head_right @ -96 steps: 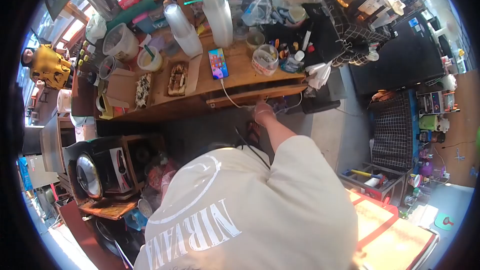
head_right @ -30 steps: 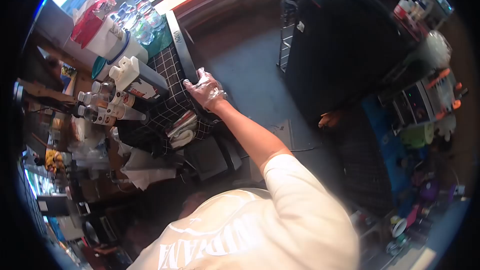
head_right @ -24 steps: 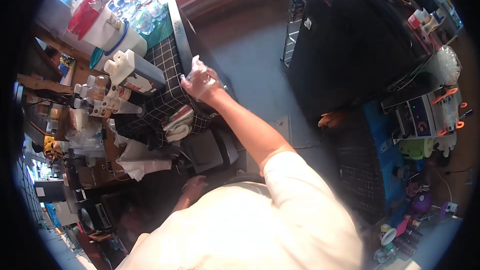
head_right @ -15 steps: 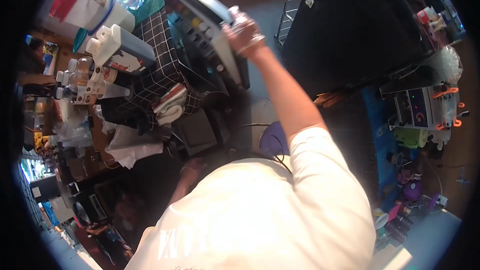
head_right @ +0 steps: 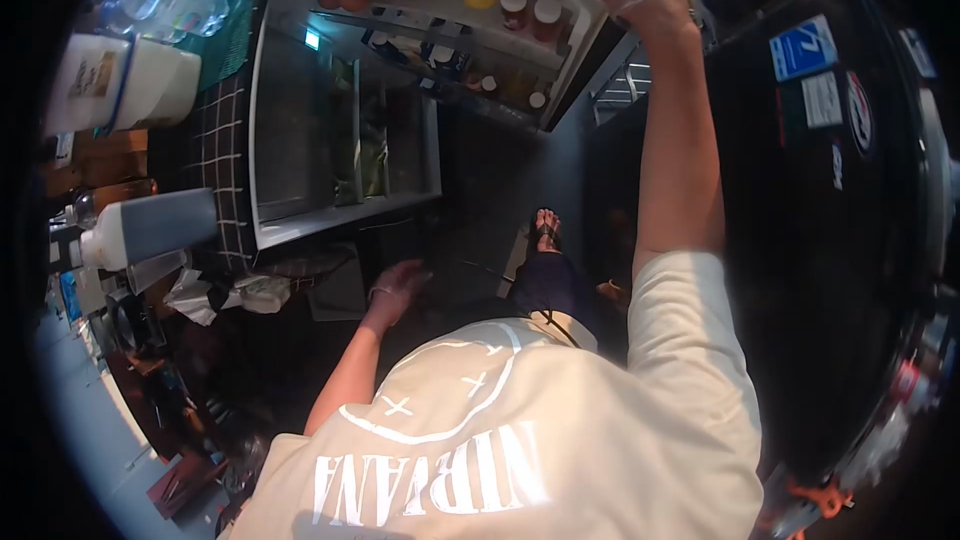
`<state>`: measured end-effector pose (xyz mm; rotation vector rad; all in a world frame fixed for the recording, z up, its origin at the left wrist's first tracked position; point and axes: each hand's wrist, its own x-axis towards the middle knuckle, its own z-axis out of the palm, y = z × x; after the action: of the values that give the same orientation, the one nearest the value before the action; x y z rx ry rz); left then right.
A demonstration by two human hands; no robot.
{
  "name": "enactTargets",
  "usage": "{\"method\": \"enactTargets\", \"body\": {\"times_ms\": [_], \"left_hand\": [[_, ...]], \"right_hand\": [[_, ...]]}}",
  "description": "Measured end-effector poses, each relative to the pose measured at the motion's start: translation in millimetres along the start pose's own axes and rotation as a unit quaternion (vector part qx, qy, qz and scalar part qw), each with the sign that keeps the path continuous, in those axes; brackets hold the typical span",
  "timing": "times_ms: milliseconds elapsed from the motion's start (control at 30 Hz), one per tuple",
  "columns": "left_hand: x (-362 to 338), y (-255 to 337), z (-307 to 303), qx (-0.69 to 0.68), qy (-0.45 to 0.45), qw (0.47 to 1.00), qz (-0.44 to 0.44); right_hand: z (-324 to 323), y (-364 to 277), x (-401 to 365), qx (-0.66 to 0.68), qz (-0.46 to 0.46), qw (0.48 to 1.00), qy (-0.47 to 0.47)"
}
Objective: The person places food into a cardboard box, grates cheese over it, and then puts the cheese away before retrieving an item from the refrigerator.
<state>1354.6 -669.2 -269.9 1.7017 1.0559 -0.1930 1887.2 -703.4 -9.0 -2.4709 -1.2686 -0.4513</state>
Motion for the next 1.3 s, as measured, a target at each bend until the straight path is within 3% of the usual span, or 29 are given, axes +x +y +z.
{"method": "enactTargets", "body": {"times_ms": [67,100,233,267,367,467,567,633,700,767,833,933,967,1000,1033,1067,1100,1167,1233,1267,1300], "left_hand": [[33,24,25,0.028,-0.013,1.000,0.000],[53,31,32,0.024,-0.010,1.000,-0.012],[111,47,40,0.010,0.029,0.998,-0.053],[123,50,41,0.023,0.033,0.996,-0.081],[147,44,49,0.003,0.043,0.988,-0.145],[146,28,68,0.041,0.023,0.989,-0.137],[124,33,82,0.046,0.018,0.990,-0.130],[115,-9,96,0.024,-0.008,0.987,-0.159],[90,22,91,0.074,-0.031,0.982,-0.171],[65,31,86,0.095,-0.030,0.982,-0.159],[30,29,81,0.107,-0.021,0.982,-0.155],[-27,26,59,0.074,0.016,0.980,-0.186],[-52,40,45,0.100,0.016,0.973,-0.205],[-74,44,35,0.120,0.024,0.966,-0.229],[-95,29,34,0.095,0.064,0.964,-0.241],[-119,7,35,0.077,0.101,0.956,-0.263],[-145,-16,39,0.057,0.136,0.947,-0.287],[-193,-54,43,0.021,0.174,0.931,-0.321],[-234,-85,45,-0.004,0.189,0.921,-0.341],[-258,-95,44,-0.033,0.158,0.919,-0.361],[-280,-111,46,-0.059,0.122,0.917,-0.375]], "right_hand": [[-3,11,20,0.068,0.040,0.997,0.020],[-1,14,27,0.076,0.015,0.995,0.064],[12,36,58,0.084,0.012,0.996,0.040],[14,40,63,0.136,0.033,0.990,0.018],[39,65,82,0.207,-0.026,0.977,0.037],[49,77,91,0.299,0.012,0.954,-0.007],[33,65,87,0.217,0.017,0.976,0.014],[28,64,85,0.196,0.015,0.980,0.031],[57,97,89,0.096,-0.083,0.992,0.029],[59,94,79,0.054,-0.112,0.990,0.059],[43,76,62,0.085,-0.051,0.995,-0.002],[5,34,22,0.038,-0.038,0.997,-0.055],[1,37,5,-0.113,-0.230,0.966,-0.046],[-15,13,-7,-0.095,-0.162,0.976,-0.114],[-7,20,-27,-0.110,-0.290,0.950,-0.036],[-20,-2,-35,-0.106,-0.273,0.948,-0.125],[-20,-15,-46,-0.100,-0.325,0.937,-0.073],[-70,-109,-46,-0.075,-0.079,0.959,-0.261],[-86,-169,-62,-0.037,-0.047,0.957,-0.285],[-100,-202,-67,-0.031,-0.020,0.940,-0.339],[-102,-228,-77,-0.030,-0.034,0.942,-0.334]]}}
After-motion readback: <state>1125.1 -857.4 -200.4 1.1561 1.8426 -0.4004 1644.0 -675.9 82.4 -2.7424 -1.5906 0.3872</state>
